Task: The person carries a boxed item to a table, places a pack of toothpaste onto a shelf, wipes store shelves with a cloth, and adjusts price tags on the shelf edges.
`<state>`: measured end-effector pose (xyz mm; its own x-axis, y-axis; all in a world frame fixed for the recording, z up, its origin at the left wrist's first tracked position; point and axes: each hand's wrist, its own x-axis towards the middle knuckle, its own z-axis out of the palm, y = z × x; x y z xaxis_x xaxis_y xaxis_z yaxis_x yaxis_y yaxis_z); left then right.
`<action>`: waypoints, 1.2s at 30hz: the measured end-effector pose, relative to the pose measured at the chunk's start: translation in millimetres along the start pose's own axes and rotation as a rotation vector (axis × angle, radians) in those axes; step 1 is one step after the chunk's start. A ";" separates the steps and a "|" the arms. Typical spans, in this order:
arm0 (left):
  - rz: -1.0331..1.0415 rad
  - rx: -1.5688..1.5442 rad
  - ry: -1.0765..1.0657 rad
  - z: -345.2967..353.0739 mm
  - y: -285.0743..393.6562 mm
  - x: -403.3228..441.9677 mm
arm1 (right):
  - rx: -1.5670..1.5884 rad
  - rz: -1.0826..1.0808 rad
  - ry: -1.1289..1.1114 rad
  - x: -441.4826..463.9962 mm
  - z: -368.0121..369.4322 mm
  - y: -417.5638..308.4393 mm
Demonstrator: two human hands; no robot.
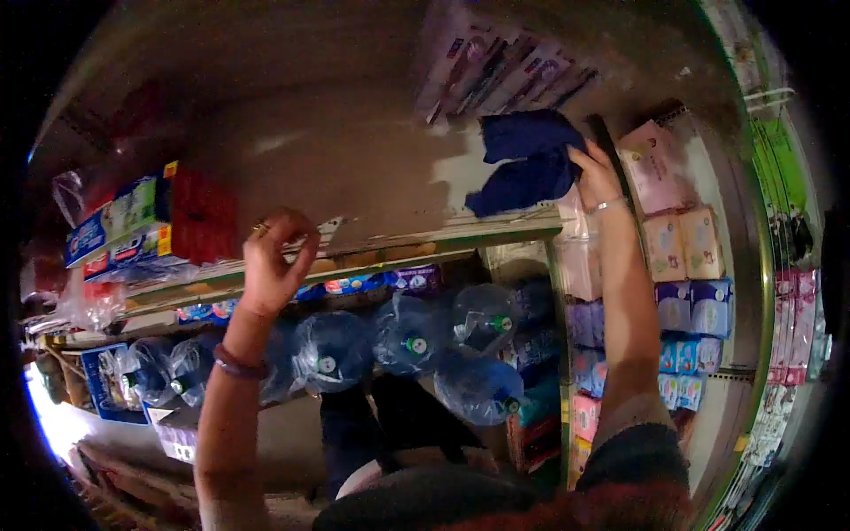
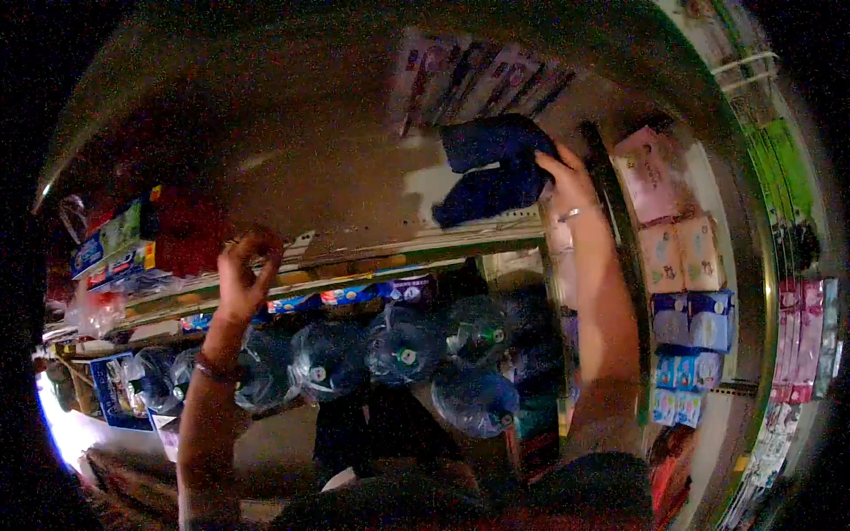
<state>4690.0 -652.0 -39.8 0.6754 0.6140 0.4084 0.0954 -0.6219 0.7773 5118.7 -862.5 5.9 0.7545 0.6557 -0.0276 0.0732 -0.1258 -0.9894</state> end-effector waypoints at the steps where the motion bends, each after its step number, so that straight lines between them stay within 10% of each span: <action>1: 0.089 0.096 0.034 -1.0 6.0 8.2 | 0.213 -0.030 -0.014 -9.9 1.1 0.4; 6: 0.351 0.432 0.201 14.6 40.1 98.6 | 0.803 -0.135 -0.293 -21.3 -14.8 -17.6; 9: 0.662 0.428 0.366 42.6 62.6 166.5 | 0.785 -0.161 0.068 -1.3 7.1 -78.7; 13: 0.378 0.712 -0.031 62.2 72.6 226.1 | 0.364 -0.424 -0.367 53.8 16.7 -138.6; 20: 0.491 0.558 0.277 85.1 78.7 227.2 | -1.049 -0.995 -0.322 126.9 105.9 -147.9; 36: 0.459 0.557 0.269 84.8 51.2 239.1 | -1.251 -0.805 -0.131 162.7 -38.1 -162.2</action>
<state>4918.4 -578.2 57.1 0.5422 0.2878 0.7894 0.2503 -0.9522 0.1753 5254.5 -763.8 167.4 0.1833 0.9097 0.3726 0.9792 -0.2027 0.0131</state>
